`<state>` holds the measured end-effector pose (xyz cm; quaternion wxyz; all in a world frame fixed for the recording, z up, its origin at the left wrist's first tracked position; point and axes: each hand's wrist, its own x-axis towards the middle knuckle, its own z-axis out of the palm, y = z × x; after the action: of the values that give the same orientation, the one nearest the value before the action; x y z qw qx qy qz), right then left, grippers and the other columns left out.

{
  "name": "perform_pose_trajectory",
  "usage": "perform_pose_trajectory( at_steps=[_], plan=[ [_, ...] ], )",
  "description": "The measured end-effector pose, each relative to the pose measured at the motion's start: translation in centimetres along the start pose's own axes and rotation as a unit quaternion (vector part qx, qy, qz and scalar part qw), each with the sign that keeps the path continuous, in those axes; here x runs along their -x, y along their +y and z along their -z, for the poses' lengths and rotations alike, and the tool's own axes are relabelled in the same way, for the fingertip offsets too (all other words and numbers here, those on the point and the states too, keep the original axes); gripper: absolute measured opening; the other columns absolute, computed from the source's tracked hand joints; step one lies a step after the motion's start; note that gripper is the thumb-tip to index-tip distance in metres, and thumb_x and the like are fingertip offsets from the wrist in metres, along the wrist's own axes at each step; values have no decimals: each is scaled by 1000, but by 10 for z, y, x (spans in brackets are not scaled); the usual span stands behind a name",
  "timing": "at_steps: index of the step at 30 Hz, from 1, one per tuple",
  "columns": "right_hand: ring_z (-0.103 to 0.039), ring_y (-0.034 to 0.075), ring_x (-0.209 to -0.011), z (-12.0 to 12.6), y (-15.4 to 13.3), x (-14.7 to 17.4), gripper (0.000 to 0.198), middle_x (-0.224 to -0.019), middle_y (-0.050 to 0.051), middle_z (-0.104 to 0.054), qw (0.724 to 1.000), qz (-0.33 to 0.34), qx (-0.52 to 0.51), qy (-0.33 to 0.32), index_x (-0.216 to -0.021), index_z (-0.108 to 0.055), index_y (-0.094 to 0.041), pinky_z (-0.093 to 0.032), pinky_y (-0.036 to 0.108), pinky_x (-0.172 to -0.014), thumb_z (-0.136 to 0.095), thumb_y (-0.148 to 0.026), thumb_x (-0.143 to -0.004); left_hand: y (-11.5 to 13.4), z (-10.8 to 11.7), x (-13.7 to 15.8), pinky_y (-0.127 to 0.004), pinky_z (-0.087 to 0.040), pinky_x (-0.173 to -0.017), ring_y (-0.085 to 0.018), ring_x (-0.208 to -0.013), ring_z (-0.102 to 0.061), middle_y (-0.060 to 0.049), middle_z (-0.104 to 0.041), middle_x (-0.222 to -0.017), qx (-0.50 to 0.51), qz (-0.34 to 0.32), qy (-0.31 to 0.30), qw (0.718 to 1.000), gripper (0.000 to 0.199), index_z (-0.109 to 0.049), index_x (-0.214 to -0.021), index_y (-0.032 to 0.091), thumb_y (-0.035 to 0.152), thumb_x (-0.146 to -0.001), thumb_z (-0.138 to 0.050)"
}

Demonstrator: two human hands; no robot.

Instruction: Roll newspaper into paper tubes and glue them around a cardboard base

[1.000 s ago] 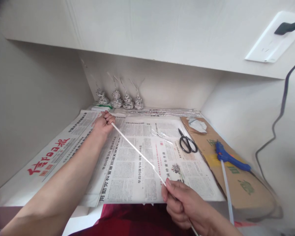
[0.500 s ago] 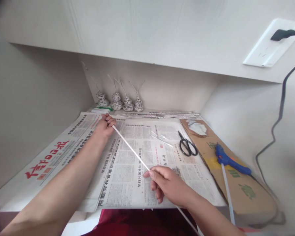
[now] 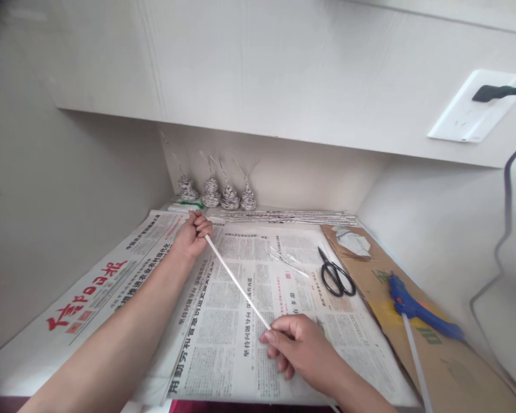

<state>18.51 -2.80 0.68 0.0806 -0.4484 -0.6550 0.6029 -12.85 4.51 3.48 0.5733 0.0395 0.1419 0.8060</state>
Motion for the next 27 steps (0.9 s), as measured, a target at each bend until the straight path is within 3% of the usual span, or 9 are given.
perform_pose_trajectory(
  at_steps=[3,6,11,17,20,23,27],
  plan=[
    [-55,10,-51,0,4,-2,35,-67,3,-60,1000,12,-1,9,-80,-64,-11,-45,22,-47,-56,-46,-81,0,-2,2,-13,-18,-30,-4,-34,-30,7,-30,-47,2,-2,-13,1000,29,-43,-72,16,34,-94,-35],
    [-56,11,-53,1,8,-3,31,-70,2,-60,1000,17,-18,15,-93,-63,-13,-45,22,-46,-55,-42,-82,-2,-2,3,-13,-18,-30,-4,-34,-31,7,-30,-48,-2,-9,-17,1000,28,-44,-73,16,33,-94,-35],
    [-56,9,-55,2,5,0,23,-70,-1,-59,996,37,38,68,-95,-62,-18,-45,21,-52,-53,-35,-83,-3,-2,2,-13,-19,-30,-4,-34,-31,7,-30,-47,-4,-10,-17,1000,29,-43,-72,16,33,-94,-35],
    [-55,11,-49,1,1,3,37,-67,2,-60,999,-30,-22,6,-83,-56,-15,-41,22,-42,-48,-51,-83,-2,-2,2,-13,-17,-30,-4,-34,-29,7,-29,-47,8,-4,-11,1000,31,-42,-71,16,34,-95,-33],
    [-55,11,-51,-1,3,2,34,-67,2,-59,998,12,29,49,-75,-53,-16,-42,23,-45,-45,-48,-86,-2,-2,1,-13,-17,-29,-4,-34,-29,7,-28,-47,5,-9,-3,1000,31,-42,-71,16,34,-95,-34],
    [-53,10,-50,-6,-1,3,33,-70,1,-58,995,29,66,62,-81,-54,-19,-41,23,-45,-39,-48,-89,-4,-2,1,-14,-17,-30,-4,-34,-28,7,-29,-47,2,-18,11,1000,30,-42,-72,16,35,-94,-35],
    [-44,9,-49,-13,-12,5,32,-59,-3,-48,988,79,99,83,-82,-57,-21,-36,23,-49,-44,-50,-88,-3,-3,0,-14,-16,-29,-4,-33,-27,7,-28,-47,0,-19,26,999,30,-42,-72,17,35,-94,-34]
  ],
)
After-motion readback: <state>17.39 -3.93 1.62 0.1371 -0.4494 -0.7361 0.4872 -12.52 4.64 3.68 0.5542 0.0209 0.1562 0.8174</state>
